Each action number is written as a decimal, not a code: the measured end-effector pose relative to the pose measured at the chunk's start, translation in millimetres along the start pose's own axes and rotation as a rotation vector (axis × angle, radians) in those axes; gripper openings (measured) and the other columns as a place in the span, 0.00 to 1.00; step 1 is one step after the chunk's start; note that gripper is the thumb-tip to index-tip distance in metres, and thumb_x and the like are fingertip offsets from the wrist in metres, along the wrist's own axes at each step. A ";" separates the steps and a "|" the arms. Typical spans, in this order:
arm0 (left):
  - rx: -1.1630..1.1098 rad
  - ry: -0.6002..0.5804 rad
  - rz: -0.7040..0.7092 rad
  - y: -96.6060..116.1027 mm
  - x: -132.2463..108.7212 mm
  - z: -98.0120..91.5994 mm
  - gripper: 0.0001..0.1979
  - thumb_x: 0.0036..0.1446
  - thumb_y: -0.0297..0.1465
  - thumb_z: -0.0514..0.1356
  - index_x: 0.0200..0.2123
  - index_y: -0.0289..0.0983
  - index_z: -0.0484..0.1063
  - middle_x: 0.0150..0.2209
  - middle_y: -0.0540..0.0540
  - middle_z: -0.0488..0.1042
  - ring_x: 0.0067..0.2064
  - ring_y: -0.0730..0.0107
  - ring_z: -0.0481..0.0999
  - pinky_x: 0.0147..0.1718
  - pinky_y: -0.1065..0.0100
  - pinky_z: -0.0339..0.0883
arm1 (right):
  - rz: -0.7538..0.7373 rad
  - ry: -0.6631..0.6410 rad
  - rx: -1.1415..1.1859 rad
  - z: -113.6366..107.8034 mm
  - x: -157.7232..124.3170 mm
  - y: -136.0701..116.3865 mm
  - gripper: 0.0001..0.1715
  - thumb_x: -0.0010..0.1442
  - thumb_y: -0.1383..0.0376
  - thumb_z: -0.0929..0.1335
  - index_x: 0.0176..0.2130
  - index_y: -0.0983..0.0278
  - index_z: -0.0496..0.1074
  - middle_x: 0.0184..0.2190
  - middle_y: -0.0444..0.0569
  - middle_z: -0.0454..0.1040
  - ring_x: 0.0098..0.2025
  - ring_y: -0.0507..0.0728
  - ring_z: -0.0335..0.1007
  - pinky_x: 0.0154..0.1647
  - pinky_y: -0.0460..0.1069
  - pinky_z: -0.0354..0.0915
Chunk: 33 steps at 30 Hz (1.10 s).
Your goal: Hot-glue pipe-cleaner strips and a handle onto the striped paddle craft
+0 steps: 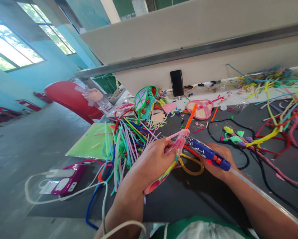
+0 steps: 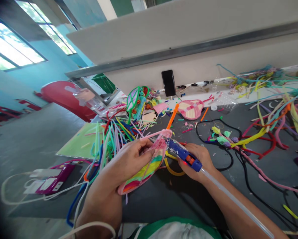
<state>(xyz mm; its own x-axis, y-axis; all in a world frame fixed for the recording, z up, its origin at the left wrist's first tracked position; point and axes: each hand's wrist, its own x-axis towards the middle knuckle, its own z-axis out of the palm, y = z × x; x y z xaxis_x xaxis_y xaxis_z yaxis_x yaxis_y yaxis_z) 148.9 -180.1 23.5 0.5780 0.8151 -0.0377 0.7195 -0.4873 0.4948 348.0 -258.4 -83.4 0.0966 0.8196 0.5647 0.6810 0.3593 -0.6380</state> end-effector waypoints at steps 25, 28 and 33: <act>-0.080 -0.098 0.066 -16.1 -2.5 -3.0 0.12 0.53 0.34 0.58 0.41 0.39 0.73 0.37 0.49 0.75 0.37 0.68 0.72 0.36 0.69 0.62 | -0.001 -0.020 -0.011 4.5 -3.2 -0.2 0.09 0.50 0.71 0.68 0.23 0.60 0.64 0.20 0.41 0.66 0.22 0.51 0.65 0.24 0.46 0.61; -0.099 -0.144 0.094 -21.2 -4.0 -6.9 0.17 0.51 0.33 0.59 0.46 0.40 0.72 0.43 0.49 0.75 0.43 0.65 0.73 0.42 0.68 0.63 | -0.019 -0.010 -0.005 4.9 -1.9 -1.6 0.09 0.50 0.71 0.68 0.23 0.60 0.64 0.20 0.41 0.66 0.22 0.50 0.65 0.25 0.45 0.61; -0.106 -0.173 0.068 -21.1 -1.5 -10.1 0.15 0.51 0.31 0.57 0.43 0.37 0.73 0.38 0.48 0.76 0.37 0.68 0.73 0.37 0.69 0.66 | -0.030 -0.016 0.015 4.9 -0.1 -4.7 0.10 0.52 0.71 0.67 0.23 0.61 0.63 0.19 0.41 0.66 0.22 0.50 0.65 0.25 0.45 0.61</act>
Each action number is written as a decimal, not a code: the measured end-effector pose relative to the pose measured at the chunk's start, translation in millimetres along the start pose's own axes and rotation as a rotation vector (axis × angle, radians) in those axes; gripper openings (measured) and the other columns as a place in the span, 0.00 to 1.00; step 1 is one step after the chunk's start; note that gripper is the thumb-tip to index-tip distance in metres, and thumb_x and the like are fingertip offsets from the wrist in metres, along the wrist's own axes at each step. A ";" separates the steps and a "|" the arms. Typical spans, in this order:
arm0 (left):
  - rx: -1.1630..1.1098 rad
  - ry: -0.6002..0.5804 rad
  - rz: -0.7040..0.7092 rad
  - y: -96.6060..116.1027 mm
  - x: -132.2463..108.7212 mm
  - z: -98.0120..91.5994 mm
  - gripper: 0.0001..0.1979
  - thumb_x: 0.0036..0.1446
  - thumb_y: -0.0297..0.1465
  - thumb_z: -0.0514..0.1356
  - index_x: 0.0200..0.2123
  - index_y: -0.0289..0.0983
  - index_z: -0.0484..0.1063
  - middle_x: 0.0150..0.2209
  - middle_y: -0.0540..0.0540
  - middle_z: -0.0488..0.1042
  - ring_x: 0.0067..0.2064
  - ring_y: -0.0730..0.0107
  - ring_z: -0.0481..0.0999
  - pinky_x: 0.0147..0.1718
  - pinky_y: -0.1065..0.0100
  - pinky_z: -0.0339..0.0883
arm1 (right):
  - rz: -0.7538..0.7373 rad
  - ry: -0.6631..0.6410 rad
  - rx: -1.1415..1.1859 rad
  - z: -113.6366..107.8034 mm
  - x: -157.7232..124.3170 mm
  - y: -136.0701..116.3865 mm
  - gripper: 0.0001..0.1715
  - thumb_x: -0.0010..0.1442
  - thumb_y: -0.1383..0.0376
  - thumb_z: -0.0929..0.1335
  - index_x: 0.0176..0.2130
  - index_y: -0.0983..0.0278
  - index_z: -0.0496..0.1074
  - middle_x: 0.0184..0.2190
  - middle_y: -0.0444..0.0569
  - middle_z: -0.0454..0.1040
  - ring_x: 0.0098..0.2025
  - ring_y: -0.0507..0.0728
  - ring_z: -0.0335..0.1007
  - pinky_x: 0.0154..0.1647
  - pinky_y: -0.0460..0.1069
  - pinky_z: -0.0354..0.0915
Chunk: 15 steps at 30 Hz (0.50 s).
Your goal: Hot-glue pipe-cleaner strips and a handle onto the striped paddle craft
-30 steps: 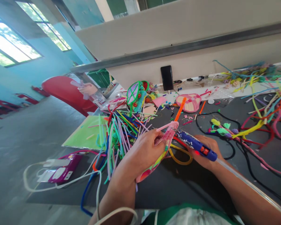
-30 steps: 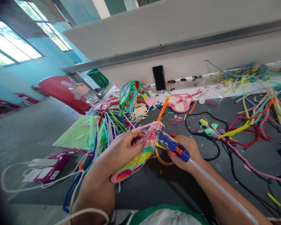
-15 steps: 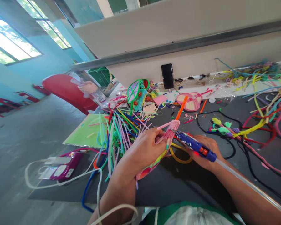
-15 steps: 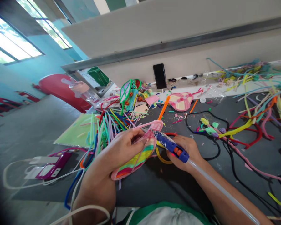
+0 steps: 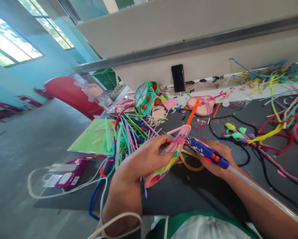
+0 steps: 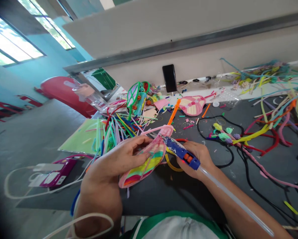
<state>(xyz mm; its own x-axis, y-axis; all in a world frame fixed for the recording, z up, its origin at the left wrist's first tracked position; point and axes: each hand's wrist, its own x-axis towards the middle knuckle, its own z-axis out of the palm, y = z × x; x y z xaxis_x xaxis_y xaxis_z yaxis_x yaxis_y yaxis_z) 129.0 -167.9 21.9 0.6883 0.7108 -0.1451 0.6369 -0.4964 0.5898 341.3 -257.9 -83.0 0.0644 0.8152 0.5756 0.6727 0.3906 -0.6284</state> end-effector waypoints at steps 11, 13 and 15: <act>-0.286 0.008 -0.017 -17.5 5.4 8.1 0.11 0.55 0.31 0.57 0.42 0.36 0.72 0.38 0.48 0.77 0.38 0.68 0.76 0.36 0.71 0.69 | -0.035 -0.114 0.106 7.4 -4.8 -3.7 0.07 0.52 0.68 0.69 0.26 0.61 0.65 0.23 0.43 0.68 0.25 0.51 0.66 0.28 0.46 0.61; -0.358 -0.022 -0.042 -20.9 6.5 6.5 0.12 0.55 0.32 0.58 0.43 0.36 0.72 0.39 0.47 0.78 0.39 0.67 0.77 0.37 0.70 0.70 | -0.018 -0.078 0.096 5.2 -3.5 -4.1 0.07 0.52 0.70 0.68 0.27 0.61 0.65 0.24 0.43 0.69 0.26 0.51 0.67 0.29 0.46 0.62; -0.444 -0.077 -0.068 -22.9 7.4 3.3 0.14 0.55 0.34 0.59 0.45 0.36 0.71 0.42 0.46 0.78 0.41 0.66 0.77 0.38 0.69 0.71 | -0.007 -0.049 0.084 3.9 -2.9 -3.5 0.07 0.53 0.71 0.68 0.27 0.61 0.66 0.24 0.43 0.69 0.26 0.51 0.67 0.29 0.46 0.62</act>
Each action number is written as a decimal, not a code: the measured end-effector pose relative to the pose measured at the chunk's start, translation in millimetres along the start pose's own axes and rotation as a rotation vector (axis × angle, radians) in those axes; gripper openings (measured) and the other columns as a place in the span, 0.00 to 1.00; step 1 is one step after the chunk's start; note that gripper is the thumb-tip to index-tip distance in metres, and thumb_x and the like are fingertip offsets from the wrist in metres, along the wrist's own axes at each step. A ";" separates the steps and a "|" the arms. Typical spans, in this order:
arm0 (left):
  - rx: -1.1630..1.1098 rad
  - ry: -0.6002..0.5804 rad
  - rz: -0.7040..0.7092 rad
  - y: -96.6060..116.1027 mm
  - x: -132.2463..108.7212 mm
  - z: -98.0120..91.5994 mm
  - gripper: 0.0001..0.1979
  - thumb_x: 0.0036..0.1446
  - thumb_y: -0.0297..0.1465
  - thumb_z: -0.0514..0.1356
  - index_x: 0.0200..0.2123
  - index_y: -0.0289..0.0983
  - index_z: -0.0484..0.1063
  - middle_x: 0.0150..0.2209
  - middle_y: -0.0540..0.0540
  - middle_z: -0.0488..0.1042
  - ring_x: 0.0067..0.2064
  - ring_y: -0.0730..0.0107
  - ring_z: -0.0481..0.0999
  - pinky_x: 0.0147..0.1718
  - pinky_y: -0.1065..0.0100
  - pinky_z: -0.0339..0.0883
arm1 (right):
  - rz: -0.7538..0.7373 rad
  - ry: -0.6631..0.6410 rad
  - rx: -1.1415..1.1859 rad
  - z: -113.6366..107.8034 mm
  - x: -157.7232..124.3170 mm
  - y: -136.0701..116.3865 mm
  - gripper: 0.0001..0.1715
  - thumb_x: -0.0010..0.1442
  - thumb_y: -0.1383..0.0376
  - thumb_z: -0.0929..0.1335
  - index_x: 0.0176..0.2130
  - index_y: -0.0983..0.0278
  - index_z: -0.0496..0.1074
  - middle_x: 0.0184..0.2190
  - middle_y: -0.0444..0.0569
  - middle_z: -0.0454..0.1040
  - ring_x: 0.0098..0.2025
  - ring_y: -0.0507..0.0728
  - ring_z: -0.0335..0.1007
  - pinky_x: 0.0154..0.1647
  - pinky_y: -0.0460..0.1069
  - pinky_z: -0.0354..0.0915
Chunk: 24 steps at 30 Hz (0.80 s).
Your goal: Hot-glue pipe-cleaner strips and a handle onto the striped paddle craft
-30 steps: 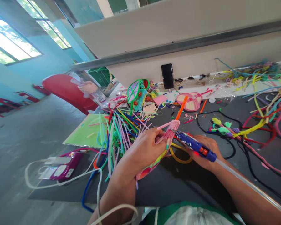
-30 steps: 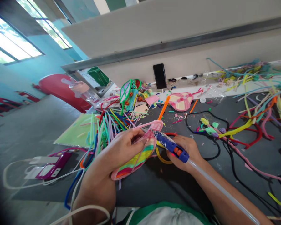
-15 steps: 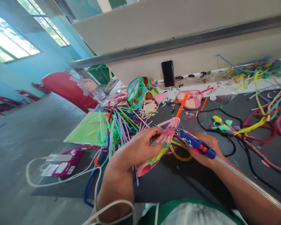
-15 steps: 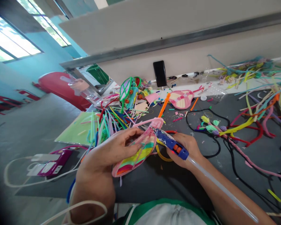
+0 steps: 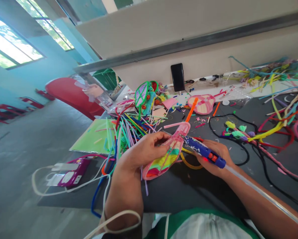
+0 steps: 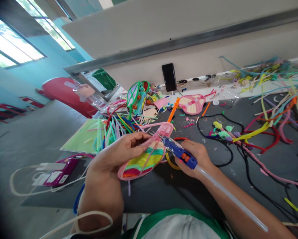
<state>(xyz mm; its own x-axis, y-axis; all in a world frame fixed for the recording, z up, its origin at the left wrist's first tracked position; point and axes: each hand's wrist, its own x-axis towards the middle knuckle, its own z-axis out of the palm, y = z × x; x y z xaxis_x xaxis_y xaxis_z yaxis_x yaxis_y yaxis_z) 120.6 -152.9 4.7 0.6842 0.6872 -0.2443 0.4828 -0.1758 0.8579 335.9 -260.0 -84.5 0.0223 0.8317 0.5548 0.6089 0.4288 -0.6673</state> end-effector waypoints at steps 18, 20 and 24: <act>-0.091 -0.057 -0.020 1.0 2.8 -3.8 0.17 0.57 0.39 0.60 0.46 0.35 0.72 0.41 0.44 0.78 0.41 0.64 0.77 0.40 0.67 0.71 | -0.041 -0.056 -0.046 4.8 -4.7 0.9 0.10 0.53 0.65 0.69 0.25 0.62 0.63 0.22 0.43 0.66 0.25 0.51 0.64 0.28 0.47 0.59; -0.090 -0.055 -0.023 2.5 2.4 -3.6 0.16 0.58 0.39 0.59 0.45 0.35 0.72 0.41 0.44 0.78 0.41 0.64 0.77 0.40 0.67 0.71 | -0.037 -0.047 -0.062 4.8 -4.0 -0.3 0.10 0.52 0.65 0.69 0.25 0.62 0.64 0.22 0.43 0.67 0.25 0.52 0.64 0.28 0.47 0.59; -0.086 -0.064 -0.012 2.2 1.4 -4.2 0.15 0.57 0.36 0.60 0.46 0.36 0.73 0.42 0.45 0.78 0.41 0.64 0.77 0.40 0.68 0.71 | -0.036 -0.037 -0.070 4.5 -3.4 -0.9 0.10 0.52 0.65 0.69 0.24 0.62 0.64 0.21 0.43 0.67 0.24 0.51 0.64 0.28 0.47 0.59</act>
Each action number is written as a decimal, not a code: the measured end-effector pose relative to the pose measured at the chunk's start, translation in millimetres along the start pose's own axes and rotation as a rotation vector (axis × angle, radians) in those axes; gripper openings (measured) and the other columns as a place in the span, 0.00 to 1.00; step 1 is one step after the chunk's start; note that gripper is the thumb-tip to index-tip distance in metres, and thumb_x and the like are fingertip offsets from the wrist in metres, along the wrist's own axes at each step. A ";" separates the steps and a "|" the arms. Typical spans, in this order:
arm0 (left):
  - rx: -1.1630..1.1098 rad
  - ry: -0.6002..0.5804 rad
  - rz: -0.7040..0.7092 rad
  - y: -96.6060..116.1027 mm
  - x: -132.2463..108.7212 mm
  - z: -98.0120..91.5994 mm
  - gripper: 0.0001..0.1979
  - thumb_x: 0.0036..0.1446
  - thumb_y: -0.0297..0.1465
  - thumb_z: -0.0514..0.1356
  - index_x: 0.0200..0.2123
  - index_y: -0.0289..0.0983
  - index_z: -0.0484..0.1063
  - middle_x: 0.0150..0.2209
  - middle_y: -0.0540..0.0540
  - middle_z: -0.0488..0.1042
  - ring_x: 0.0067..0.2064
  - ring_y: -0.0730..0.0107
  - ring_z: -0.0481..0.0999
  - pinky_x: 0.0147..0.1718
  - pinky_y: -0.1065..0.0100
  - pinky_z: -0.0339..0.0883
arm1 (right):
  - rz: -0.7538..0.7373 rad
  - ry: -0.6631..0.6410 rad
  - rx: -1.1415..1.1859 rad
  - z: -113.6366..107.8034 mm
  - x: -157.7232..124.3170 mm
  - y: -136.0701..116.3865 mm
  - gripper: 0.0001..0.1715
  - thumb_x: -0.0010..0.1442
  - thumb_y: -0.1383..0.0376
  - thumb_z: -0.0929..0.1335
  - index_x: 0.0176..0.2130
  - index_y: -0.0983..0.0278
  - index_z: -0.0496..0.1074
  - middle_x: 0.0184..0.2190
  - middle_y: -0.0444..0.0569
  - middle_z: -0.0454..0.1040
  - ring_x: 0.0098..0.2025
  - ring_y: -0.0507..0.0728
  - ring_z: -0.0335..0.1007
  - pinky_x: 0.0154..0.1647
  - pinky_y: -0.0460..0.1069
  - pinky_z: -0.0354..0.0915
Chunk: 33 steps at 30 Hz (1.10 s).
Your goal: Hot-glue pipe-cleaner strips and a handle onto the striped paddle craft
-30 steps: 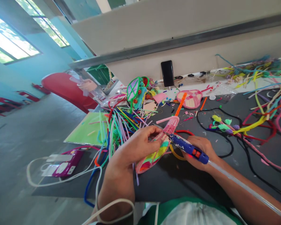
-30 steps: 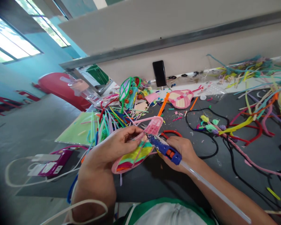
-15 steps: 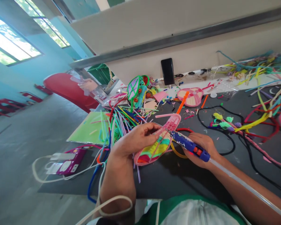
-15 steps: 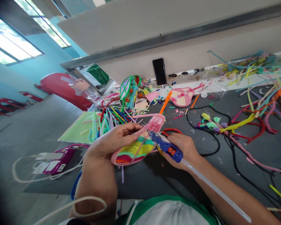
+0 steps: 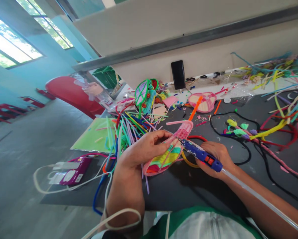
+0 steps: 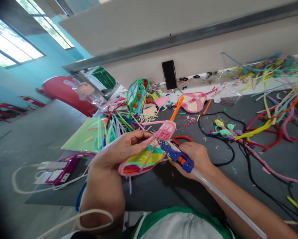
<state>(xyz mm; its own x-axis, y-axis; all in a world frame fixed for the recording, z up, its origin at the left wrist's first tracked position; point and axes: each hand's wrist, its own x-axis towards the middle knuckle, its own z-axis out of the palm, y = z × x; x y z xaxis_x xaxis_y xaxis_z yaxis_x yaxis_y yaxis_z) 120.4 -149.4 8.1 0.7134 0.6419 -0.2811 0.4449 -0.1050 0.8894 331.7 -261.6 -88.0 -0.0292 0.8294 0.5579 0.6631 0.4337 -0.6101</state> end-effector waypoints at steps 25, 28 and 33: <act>-0.089 0.009 -0.044 2.0 -1.1 2.7 0.17 0.54 0.36 0.62 0.46 0.35 0.72 0.43 0.44 0.78 0.44 0.62 0.77 0.40 0.68 0.72 | 0.031 0.018 -0.038 -3.2 -4.4 5.6 0.06 0.51 0.64 0.69 0.27 0.62 0.66 0.23 0.43 0.69 0.25 0.52 0.65 0.29 0.46 0.59; -0.082 0.008 -0.037 2.7 -1.2 3.0 0.16 0.54 0.35 0.62 0.46 0.35 0.73 0.43 0.45 0.78 0.44 0.62 0.77 0.40 0.69 0.72 | 0.054 0.052 -0.029 -4.0 -3.4 3.3 0.07 0.50 0.65 0.68 0.25 0.62 0.64 0.22 0.43 0.68 0.25 0.51 0.64 0.28 0.46 0.59; -0.067 0.007 -0.049 4.6 -1.2 2.9 0.17 0.52 0.33 0.62 0.45 0.35 0.72 0.43 0.44 0.78 0.43 0.62 0.78 0.39 0.68 0.72 | 0.060 0.061 -0.001 -7.6 -1.1 0.0 0.07 0.50 0.67 0.68 0.24 0.62 0.63 0.21 0.42 0.66 0.24 0.51 0.63 0.27 0.46 0.59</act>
<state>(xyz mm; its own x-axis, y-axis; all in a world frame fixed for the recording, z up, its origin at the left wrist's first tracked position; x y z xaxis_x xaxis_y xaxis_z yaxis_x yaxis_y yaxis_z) 123.1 -152.9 11.5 0.6880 0.6502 -0.3222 0.4413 -0.0226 0.8971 337.4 -265.2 -84.3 0.0563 0.8309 0.5535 0.6632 0.3833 -0.6428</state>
